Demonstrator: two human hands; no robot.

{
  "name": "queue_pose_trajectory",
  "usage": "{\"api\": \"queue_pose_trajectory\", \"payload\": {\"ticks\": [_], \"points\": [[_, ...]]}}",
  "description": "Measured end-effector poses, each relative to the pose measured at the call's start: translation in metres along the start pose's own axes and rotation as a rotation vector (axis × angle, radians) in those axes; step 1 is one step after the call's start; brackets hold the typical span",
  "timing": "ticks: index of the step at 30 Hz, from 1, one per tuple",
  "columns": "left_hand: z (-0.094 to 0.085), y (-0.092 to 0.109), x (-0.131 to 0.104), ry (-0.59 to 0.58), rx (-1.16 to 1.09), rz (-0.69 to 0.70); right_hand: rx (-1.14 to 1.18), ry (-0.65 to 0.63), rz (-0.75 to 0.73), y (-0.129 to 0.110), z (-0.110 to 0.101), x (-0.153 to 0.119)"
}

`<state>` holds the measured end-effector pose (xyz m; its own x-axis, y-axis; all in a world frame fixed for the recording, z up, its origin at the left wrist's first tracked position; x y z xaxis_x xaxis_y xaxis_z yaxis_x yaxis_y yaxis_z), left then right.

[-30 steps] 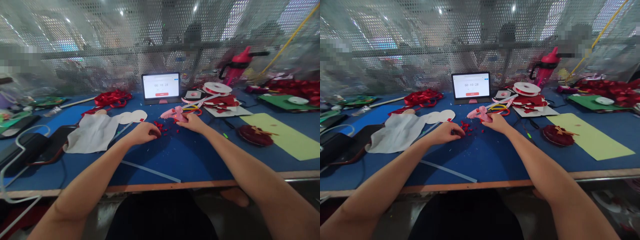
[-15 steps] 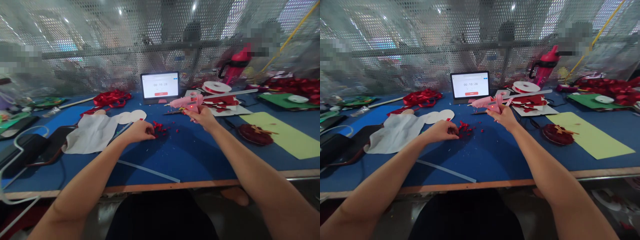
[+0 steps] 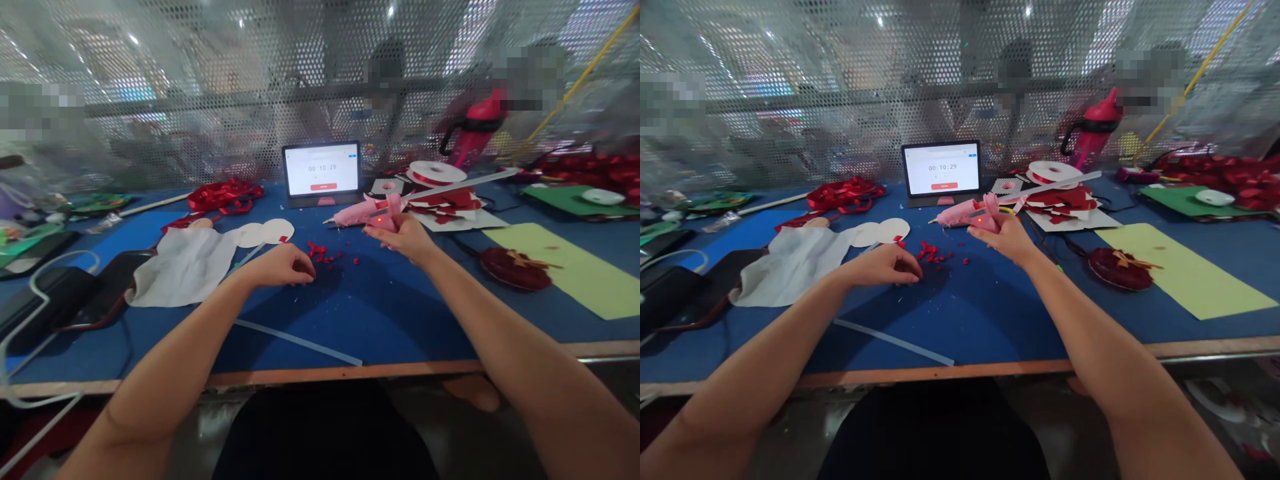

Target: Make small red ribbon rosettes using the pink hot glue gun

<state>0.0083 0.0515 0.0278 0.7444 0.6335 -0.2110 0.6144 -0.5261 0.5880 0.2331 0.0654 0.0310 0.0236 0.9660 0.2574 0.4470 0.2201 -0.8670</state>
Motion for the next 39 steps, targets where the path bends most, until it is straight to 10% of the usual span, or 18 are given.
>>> {"api": "queue_pose_trajectory", "payload": {"ticks": [7,19,39], "points": [[-0.024,-0.010,-0.001,0.293,0.183,-0.024,-0.011,-0.030,-0.014,0.002,0.000,-0.001],[-0.003,-0.003,-0.001,-0.007,-0.026,0.009,-0.093,-0.010,-0.063,-0.005,0.001,-0.002],[-0.014,-0.022,0.005,0.202,0.187,-0.077,-0.298,-0.244,-0.221,-0.013,0.030,-0.014]]}}
Point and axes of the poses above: each hand's wrist, its own x-axis towards the middle knuckle, its own z-axis out of the palm, y = z × x, the point moved 6 cm from there along x, towards the middle knuckle, and after that the axes turned 3 degrees about z, right-handed, at the moved point
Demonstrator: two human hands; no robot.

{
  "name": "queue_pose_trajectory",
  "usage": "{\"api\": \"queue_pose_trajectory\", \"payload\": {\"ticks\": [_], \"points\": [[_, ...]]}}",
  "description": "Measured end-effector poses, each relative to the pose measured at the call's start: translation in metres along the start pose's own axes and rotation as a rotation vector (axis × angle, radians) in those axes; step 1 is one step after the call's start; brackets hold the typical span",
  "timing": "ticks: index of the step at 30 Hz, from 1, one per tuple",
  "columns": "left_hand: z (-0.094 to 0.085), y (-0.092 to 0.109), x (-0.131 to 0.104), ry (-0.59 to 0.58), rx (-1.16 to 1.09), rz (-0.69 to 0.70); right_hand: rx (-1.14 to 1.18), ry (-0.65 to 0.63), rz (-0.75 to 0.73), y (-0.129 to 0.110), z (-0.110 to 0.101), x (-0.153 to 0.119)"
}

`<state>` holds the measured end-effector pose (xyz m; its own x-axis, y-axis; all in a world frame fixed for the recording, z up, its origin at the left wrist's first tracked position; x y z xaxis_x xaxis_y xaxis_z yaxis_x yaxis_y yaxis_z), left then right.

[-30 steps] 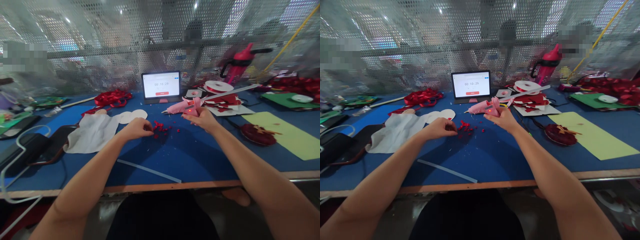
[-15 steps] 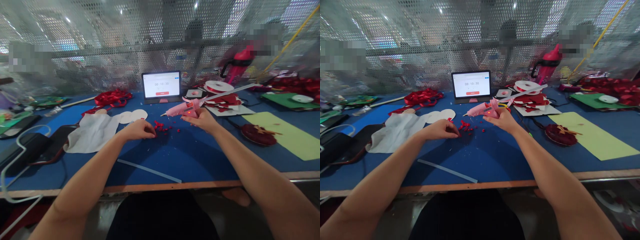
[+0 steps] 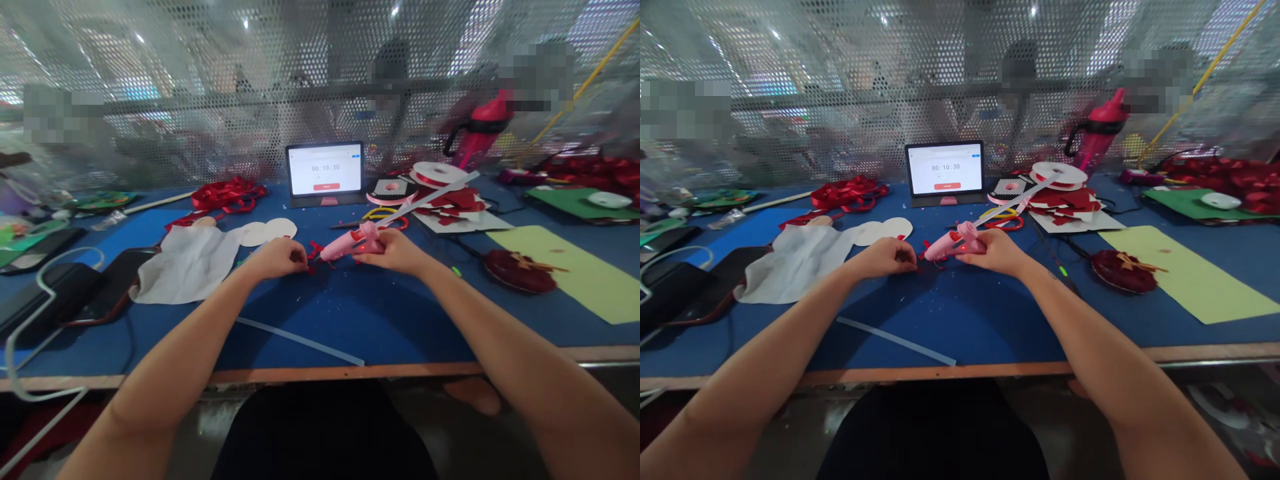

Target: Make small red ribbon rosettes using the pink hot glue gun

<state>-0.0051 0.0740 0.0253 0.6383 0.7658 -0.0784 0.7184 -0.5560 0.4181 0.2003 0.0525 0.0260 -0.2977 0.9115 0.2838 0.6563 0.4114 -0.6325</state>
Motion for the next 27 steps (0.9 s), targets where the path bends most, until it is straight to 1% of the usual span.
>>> {"api": "queue_pose_trajectory", "payload": {"ticks": [3,5,9,13,20,27], "points": [[0.002,-0.003,0.001,-0.009,-0.020,-0.026,-0.027,-0.014,-0.081,-0.009,0.006,-0.001],[0.003,-0.005,0.002,-0.011,-0.040,-0.039,-0.090,-0.030,-0.107,-0.013,0.009,-0.002],[0.003,-0.007,0.003,-0.004,-0.067,-0.053,-0.282,-0.026,-0.093,-0.016,0.011,-0.002],[0.003,-0.006,0.003,-0.004,-0.078,-0.066,-0.390,-0.027,-0.095,-0.019,0.014,-0.002],[0.004,-0.007,0.002,-0.004,-0.090,-0.063,-0.482,-0.024,-0.127,-0.023,0.015,-0.003],[0.004,-0.008,0.003,-0.005,-0.075,-0.060,-0.504,-0.034,-0.143,-0.025,0.014,-0.004]]}}
Point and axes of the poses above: each hand's wrist, its own x-axis towards the middle knuckle, its own z-axis out of the palm, y = z × x, the point moved 6 cm from there along x, towards the middle knuckle, and after that the axes turned 3 degrees about z, right-handed, at the moved point
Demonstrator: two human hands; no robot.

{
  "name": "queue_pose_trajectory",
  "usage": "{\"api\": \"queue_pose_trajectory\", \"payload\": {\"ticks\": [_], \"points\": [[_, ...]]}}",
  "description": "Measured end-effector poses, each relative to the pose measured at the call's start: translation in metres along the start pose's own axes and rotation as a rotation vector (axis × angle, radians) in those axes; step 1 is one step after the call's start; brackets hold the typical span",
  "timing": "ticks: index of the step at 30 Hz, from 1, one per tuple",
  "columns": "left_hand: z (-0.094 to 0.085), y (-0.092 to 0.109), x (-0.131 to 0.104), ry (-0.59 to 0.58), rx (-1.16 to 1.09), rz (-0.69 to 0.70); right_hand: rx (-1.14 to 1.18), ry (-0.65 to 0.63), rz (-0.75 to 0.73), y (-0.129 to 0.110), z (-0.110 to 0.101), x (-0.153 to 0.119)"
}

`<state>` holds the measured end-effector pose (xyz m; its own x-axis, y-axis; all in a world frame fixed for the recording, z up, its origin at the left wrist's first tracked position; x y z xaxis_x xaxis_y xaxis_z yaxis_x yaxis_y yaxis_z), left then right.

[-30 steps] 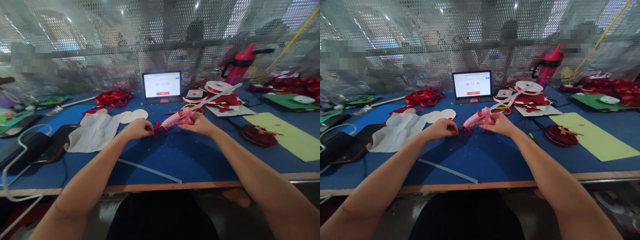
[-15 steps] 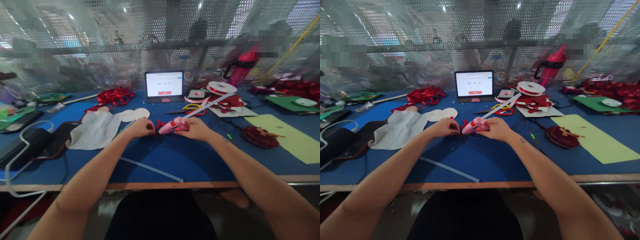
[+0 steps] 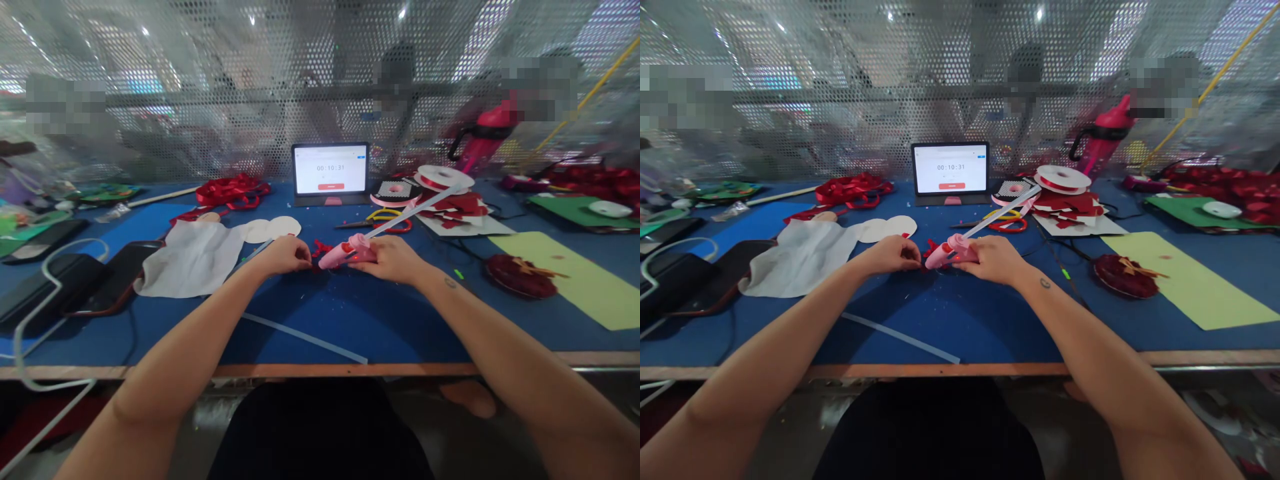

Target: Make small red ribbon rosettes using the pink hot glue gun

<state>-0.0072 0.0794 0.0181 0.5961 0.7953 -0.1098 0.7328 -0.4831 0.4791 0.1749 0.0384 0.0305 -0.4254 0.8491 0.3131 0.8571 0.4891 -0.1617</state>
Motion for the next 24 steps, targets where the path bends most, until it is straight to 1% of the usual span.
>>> {"api": "queue_pose_trajectory", "payload": {"ticks": [9,24], "points": [[0.0004,0.0001,-0.0001,-0.007,-0.022,-0.010,0.005,-0.024,-0.003,-0.0001,-0.0019,-0.0014],[0.0016,-0.0009,0.0007,-0.016,0.012,0.015,-0.139,0.016,0.014,-0.0009,-0.0031,-0.0001]]}}
Point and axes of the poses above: each hand's wrist, its own x-axis towards the middle knuckle, its own z-axis out of the palm, y = z × x, the point moved 6 cm from there along x, towards the middle knuckle, and after that the axes turned 3 degrees about z, right-handed, at the moved point
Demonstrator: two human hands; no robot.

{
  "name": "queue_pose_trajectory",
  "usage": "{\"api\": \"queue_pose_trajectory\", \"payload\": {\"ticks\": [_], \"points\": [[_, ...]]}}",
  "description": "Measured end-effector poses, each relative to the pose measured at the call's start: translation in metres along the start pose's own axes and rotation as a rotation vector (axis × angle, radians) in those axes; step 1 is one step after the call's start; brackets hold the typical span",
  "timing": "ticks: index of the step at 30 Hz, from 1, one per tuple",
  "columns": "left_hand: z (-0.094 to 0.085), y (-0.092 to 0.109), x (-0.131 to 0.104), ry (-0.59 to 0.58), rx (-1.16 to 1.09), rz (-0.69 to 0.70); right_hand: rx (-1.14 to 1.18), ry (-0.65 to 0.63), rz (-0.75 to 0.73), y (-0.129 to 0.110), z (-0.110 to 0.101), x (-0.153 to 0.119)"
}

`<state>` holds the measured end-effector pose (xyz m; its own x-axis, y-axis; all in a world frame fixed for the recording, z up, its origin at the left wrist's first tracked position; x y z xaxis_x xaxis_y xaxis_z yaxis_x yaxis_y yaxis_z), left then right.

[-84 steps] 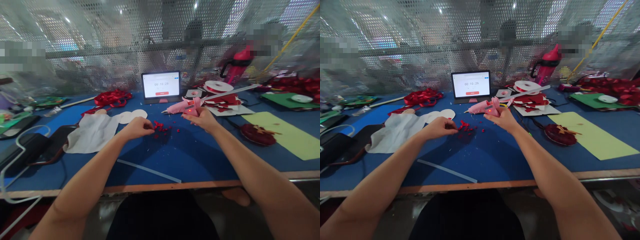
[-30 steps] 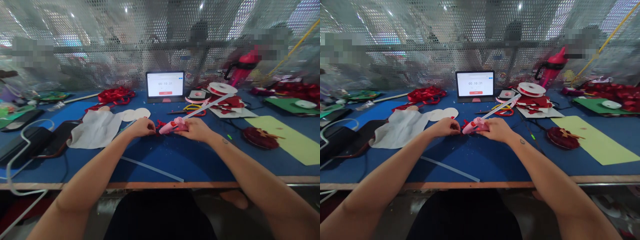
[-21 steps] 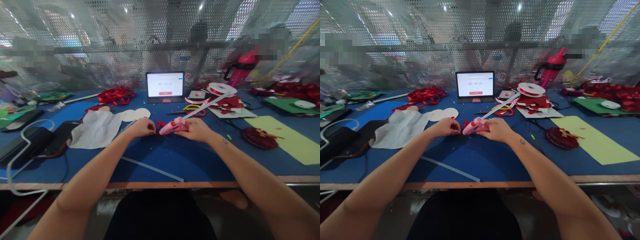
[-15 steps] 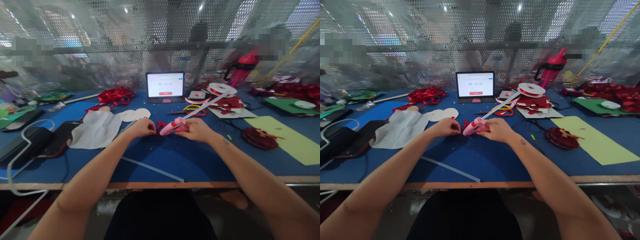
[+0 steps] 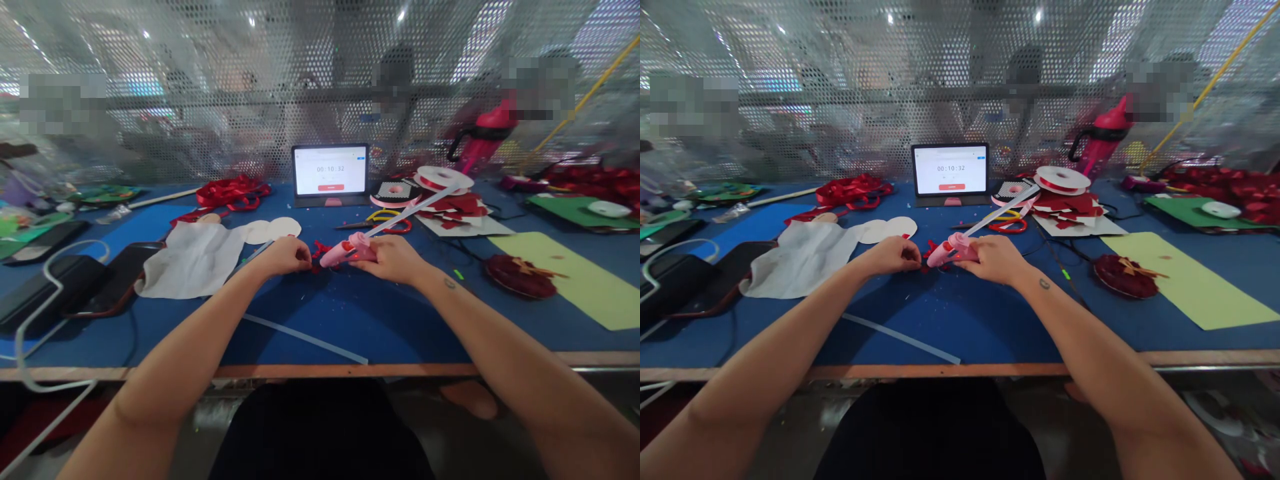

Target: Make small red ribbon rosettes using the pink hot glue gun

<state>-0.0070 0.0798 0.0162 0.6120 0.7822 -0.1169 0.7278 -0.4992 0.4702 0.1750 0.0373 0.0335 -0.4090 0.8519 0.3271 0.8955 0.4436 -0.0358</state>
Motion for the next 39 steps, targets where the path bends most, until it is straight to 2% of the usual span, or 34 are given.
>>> {"api": "queue_pose_trajectory", "payload": {"ticks": [39], "points": [[0.0007,-0.0060,0.0026,0.008,0.005,-0.012,0.034,0.006,-0.057,-0.0048,-0.0097,-0.0037]]}}
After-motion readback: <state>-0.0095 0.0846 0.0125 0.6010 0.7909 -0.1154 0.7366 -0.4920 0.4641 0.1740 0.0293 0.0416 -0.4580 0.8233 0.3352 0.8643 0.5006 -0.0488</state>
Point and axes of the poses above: each hand's wrist, its own x-axis towards the middle knuckle, its own z-axis out of the palm, y = z × x, the point moved 6 cm from there along x, towards the middle knuckle, and after that the axes turned 3 degrees about z, right-handed, at the moved point
